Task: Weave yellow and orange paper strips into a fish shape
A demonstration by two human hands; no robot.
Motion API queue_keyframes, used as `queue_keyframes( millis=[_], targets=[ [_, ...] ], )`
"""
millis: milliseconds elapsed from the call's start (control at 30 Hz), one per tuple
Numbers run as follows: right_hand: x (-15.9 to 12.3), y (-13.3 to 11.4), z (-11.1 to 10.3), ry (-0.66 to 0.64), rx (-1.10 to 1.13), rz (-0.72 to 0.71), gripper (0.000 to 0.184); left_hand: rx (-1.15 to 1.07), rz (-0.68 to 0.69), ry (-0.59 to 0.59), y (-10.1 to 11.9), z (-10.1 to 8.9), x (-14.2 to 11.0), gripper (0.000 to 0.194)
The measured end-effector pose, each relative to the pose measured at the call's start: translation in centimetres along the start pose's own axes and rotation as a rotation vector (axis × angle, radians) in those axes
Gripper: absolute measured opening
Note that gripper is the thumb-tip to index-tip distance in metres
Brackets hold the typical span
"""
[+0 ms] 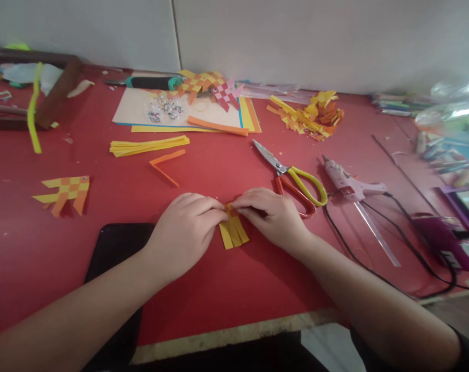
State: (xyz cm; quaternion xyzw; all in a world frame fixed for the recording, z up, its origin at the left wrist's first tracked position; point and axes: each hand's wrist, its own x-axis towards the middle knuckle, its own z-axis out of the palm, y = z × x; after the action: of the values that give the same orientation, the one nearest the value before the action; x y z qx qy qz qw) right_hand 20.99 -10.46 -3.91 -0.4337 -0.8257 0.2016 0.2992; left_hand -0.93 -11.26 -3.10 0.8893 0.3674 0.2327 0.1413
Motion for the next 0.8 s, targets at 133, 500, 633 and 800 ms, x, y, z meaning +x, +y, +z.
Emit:
queue_keyframes(
  millis=[133, 500, 633, 800],
  targets=[
    [0.1, -0.1, 0.0, -0.003, -0.007, -0.014, 0.019, 0.063, 0.048, 0.006, 0.0, -0.1, 0.1, 0.026],
    [-0.2, -0.2, 0.2, 0.035, -0.055, -0.083, 0.021, 0.35, 0.228, 0.016, 1.4, -0.5, -0.5, 0.03],
    [-0.7, -0.6, 0.3, 0.036, -0.092, -0.178, 0.025, 0.23, 0.182, -0.04, 1.0, -0.5, -0.2, 0.029],
    [-1.2, -1.1, -0.3, -0.006, -0.098, -0.229, 0.034, 0.071, 0.058, -0.034, 0.1, -0.5, -0.2, 0.029]
  ],
)
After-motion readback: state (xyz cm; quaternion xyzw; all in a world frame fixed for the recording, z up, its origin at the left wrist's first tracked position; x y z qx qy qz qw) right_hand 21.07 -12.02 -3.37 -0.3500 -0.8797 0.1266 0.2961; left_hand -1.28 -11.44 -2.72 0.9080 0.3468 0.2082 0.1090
